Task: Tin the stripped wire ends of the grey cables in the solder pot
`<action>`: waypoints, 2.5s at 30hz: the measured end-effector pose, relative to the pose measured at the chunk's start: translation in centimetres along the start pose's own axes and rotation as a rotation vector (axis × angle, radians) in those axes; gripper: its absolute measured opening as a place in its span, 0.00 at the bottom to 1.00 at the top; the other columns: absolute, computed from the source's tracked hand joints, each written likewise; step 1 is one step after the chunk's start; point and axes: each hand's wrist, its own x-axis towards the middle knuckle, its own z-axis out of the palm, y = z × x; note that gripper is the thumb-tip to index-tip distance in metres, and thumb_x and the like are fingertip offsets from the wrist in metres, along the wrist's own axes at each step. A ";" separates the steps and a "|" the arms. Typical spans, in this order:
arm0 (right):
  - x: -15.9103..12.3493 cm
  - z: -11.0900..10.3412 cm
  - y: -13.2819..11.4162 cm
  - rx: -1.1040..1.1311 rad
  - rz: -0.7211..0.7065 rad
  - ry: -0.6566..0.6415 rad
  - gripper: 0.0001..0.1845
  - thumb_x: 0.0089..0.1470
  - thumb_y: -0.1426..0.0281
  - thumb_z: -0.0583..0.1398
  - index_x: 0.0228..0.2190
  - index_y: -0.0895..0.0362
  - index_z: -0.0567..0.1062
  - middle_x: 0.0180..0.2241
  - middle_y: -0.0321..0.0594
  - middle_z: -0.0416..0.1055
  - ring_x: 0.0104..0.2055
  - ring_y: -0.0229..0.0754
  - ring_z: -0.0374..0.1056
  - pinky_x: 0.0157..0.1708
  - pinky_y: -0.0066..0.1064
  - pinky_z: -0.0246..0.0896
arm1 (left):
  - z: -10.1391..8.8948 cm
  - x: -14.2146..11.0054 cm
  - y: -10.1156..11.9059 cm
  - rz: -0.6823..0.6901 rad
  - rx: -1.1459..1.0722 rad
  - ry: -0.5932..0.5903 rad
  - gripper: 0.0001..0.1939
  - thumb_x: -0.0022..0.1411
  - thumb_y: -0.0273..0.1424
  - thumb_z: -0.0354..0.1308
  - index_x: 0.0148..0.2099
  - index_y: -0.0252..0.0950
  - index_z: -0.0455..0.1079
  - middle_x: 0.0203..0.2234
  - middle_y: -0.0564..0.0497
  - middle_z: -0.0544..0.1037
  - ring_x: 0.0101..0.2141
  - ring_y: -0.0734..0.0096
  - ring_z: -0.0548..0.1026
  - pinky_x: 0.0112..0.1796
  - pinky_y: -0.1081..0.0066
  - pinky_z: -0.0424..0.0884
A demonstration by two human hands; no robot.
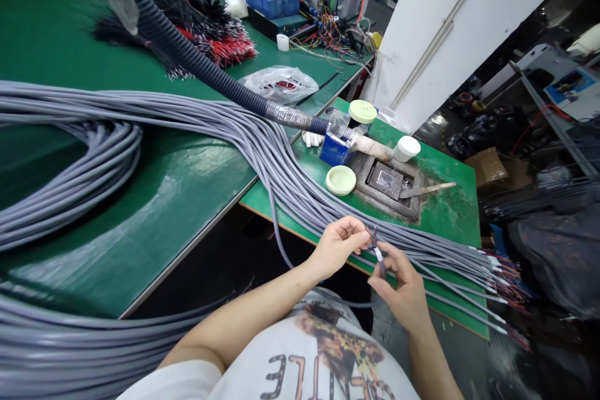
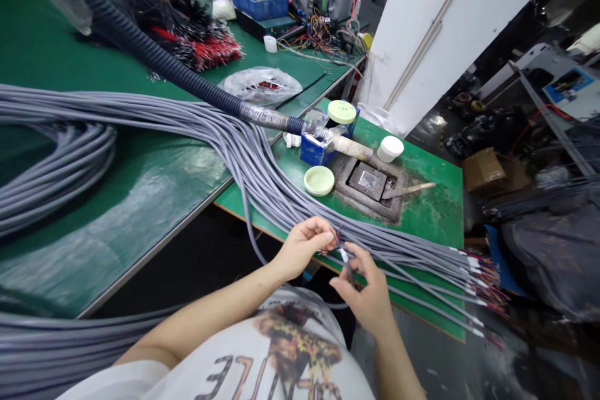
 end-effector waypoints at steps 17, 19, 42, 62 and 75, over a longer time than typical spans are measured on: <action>3.6 0.9 -2.3 -0.119 -0.119 0.287 0.10 0.57 0.63 0.57 0.36 0.55 0.74 0.22 0.34 0.66 0.23 0.36 0.62 0.25 0.28 0.59 | 1.3 -0.1 -0.5 0.072 -0.048 0.039 0.15 0.51 0.39 0.65 0.29 0.32 0.68 0.21 0.53 0.73 0.23 0.78 0.68 0.28 0.76 0.65; 4.1 0.2 -2.9 -0.173 -0.124 0.309 0.10 0.57 0.63 0.57 0.32 0.55 0.74 0.22 0.35 0.66 0.23 0.36 0.62 0.25 0.28 0.58 | 1.4 0.0 -0.3 0.091 -0.002 0.025 0.14 0.53 0.39 0.64 0.30 0.32 0.68 0.21 0.53 0.72 0.24 0.77 0.68 0.28 0.75 0.65; 21.2 -8.1 3.7 -1.091 0.088 -0.001 0.16 0.53 0.60 0.56 0.20 0.57 0.72 0.23 0.42 0.72 0.26 0.39 0.62 0.25 0.30 0.41 | -3.5 2.2 -1.6 0.773 1.098 -0.163 0.10 0.64 0.31 0.51 0.46 0.37 0.70 0.36 0.45 0.77 0.39 0.64 0.72 0.41 0.63 0.65; 14.4 -8.2 -3.4 -0.286 0.084 -0.091 0.25 0.57 0.53 0.54 0.23 0.59 0.76 0.14 0.36 0.69 0.16 0.35 0.62 0.19 0.26 0.56 | -3.4 2.2 -1.1 0.743 1.161 -0.199 0.10 0.64 0.29 0.50 0.46 0.37 0.69 0.36 0.45 0.76 0.39 0.64 0.71 0.40 0.65 0.64; 7.0 -6.3 -6.2 -0.218 0.136 -0.048 0.23 0.58 0.56 0.54 0.22 0.58 0.77 0.13 0.35 0.68 0.16 0.34 0.60 0.20 0.27 0.54 | -3.5 2.1 -0.8 0.751 1.171 -0.249 0.09 0.64 0.29 0.51 0.44 0.37 0.69 0.37 0.47 0.77 0.39 0.65 0.71 0.40 0.65 0.63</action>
